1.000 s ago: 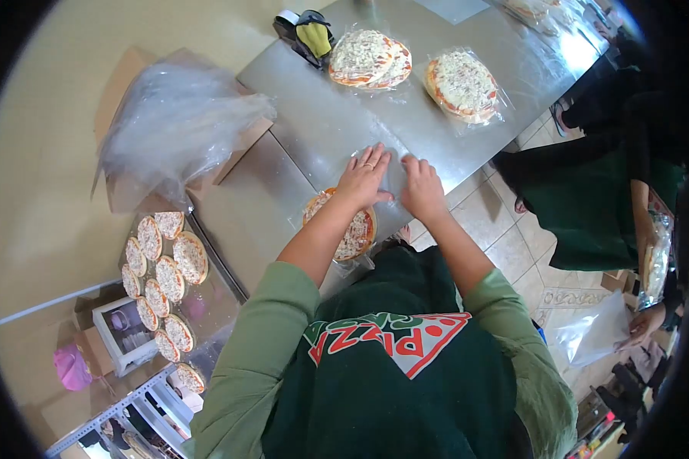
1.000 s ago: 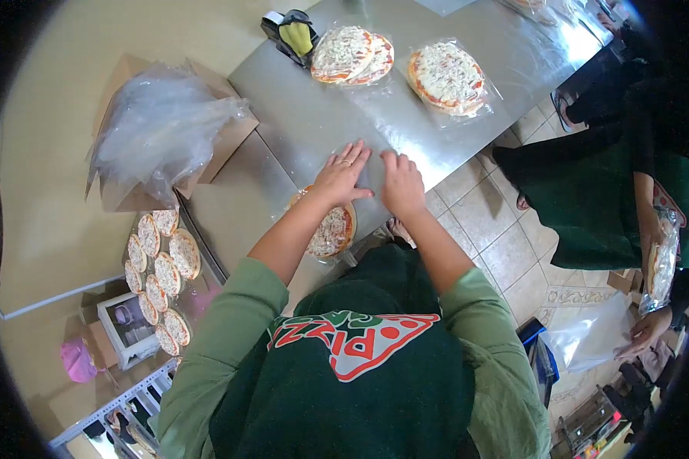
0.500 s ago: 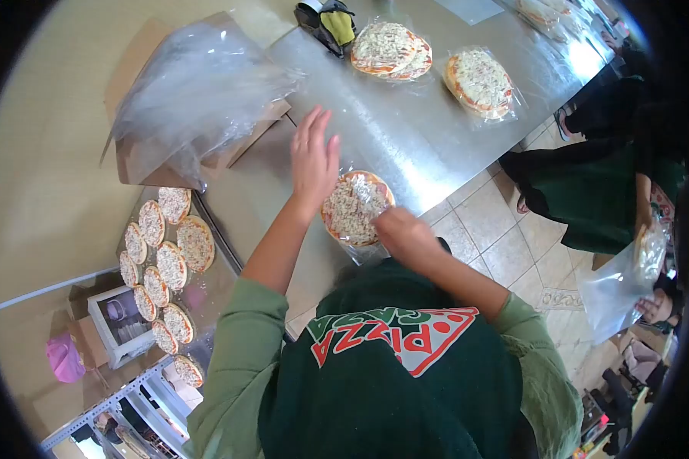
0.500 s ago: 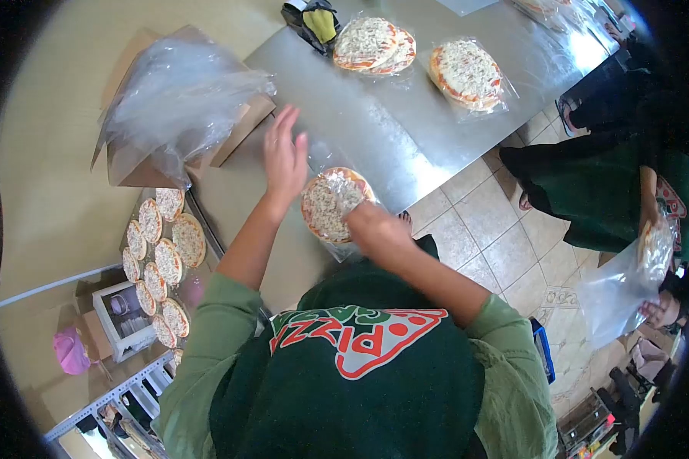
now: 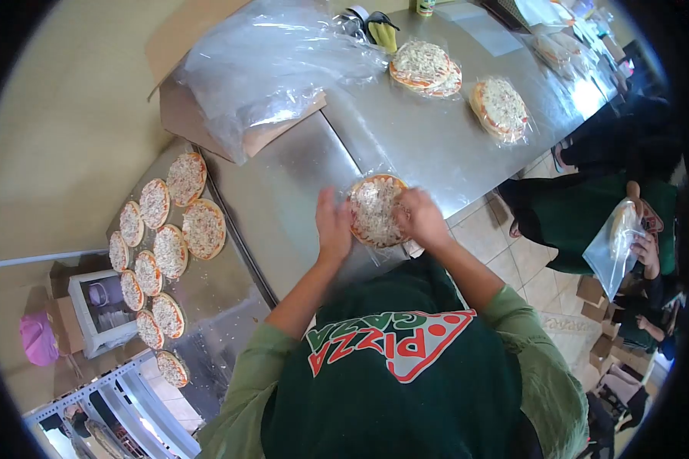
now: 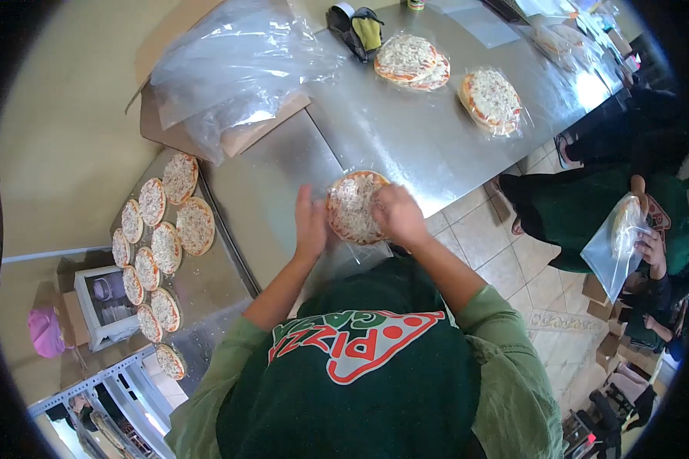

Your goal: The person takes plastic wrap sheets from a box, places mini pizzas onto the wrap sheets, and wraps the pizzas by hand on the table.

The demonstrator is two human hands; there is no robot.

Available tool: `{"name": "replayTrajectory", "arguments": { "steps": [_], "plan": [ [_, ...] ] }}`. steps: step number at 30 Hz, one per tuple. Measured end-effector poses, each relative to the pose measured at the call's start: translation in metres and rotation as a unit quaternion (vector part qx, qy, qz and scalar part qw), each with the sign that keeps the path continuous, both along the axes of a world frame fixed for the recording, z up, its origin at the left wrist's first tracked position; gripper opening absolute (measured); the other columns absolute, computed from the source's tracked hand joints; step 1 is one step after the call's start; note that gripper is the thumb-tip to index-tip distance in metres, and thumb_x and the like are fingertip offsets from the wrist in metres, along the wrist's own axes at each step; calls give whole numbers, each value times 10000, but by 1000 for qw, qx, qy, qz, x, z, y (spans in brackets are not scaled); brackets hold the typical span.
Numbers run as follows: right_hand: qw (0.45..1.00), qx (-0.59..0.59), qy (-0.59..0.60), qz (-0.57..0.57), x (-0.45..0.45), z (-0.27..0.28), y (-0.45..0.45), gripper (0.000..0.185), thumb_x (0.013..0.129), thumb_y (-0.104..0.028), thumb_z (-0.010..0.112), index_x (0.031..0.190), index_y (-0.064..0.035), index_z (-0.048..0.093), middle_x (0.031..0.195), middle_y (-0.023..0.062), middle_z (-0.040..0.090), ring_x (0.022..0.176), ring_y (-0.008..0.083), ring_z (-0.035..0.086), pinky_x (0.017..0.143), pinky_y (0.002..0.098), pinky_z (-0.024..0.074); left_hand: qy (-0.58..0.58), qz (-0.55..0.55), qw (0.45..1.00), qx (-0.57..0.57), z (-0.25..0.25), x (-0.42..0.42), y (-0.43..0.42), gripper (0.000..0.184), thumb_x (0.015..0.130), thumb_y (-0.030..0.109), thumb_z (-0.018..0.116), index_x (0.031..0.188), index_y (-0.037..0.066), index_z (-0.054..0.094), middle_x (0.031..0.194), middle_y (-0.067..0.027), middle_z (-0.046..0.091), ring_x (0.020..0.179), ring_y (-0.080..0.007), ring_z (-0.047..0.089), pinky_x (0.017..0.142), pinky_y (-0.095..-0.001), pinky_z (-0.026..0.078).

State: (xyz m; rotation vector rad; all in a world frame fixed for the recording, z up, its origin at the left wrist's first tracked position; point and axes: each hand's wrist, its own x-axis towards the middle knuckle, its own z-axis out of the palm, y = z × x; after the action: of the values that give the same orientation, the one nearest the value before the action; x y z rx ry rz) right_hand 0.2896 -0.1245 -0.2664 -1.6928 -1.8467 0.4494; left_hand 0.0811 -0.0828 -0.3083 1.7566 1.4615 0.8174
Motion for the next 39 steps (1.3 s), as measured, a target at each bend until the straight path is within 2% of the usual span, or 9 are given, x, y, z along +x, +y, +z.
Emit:
{"name": "replayTrajectory", "arguments": {
  "steps": [2,5,13,22,26,28,32,34,39],
  "plan": [
    [985,-98,22,-139,17,-10,20,282,800,-257,589,971,-34,570,974,157,568,945,325,541,752,389,463,-319,161,898,-255,-30,-19,-20,552,900,444,415,1293,62,345,1226,-172,430,1145,-274,410,936,-389,326],
    [891,-364,258,-79,35,-10,49,444,794,-300,623,1113,-11,514,1098,147,556,1025,269,537,810,350,459,-450,254,744,-424,37,6,-40,513,907,448,401,1241,59,377,1058,-109,493,991,-228,480,864,-367,370],
    [625,-356,695,-11,79,-24,49,452,793,-192,609,1162,37,485,1067,116,587,984,218,569,850,346,468,-464,195,771,-391,57,64,-6,450,899,343,464,1247,85,340,1099,-121,499,983,-226,493,840,-373,399],
    [798,-243,540,-108,347,24,131,471,823,-267,575,1196,-4,462,1062,114,582,944,199,585,794,331,490,-395,245,880,-103,109,101,56,370,887,277,518,1176,86,388,983,-51,492,862,-150,487,771,-308,407],
    [966,-67,-23,-249,362,10,157,460,845,-283,554,1222,-44,440,1151,137,542,1025,258,551,835,365,451,-402,305,861,69,128,60,90,329,867,246,548,1127,80,433,949,-26,486,851,-126,477,755,-278,402],
    [934,109,-241,-242,305,41,141,492,851,-321,543,1265,-92,410,1240,135,483,1110,287,497,904,403,401,-371,279,873,149,127,37,113,321,850,207,561,1116,65,450,985,-30,509,882,-119,486,752,-280,408],
    [907,25,-384,-169,275,-7,130,577,867,-440,459,1360,-187,300,1430,71,249,1325,263,216,1023,526,205,-115,267,946,141,143,32,150,344,812,132,559,1125,29,460,1082,-73,531,959,-148,503,805,-295,418],
    [913,-80,-351,-193,251,20,133,581,867,-438,444,1365,-182,290,1433,110,229,1337,264,180,1025,531,203,18,261,964,53,139,19,172,363,802,97,542,1145,16,453,1144,-107,517,998,-180,506,840,-311,420],
    [993,55,-99,-45,192,44,130,479,844,-239,549,1286,-134,397,1321,190,377,1250,328,333,1003,433,302,-467,253,840,-113,125,-10,195,355,836,94,514,1177,44,432,1129,-96,504,996,-222,512,834,-378,438]
  ]
}}
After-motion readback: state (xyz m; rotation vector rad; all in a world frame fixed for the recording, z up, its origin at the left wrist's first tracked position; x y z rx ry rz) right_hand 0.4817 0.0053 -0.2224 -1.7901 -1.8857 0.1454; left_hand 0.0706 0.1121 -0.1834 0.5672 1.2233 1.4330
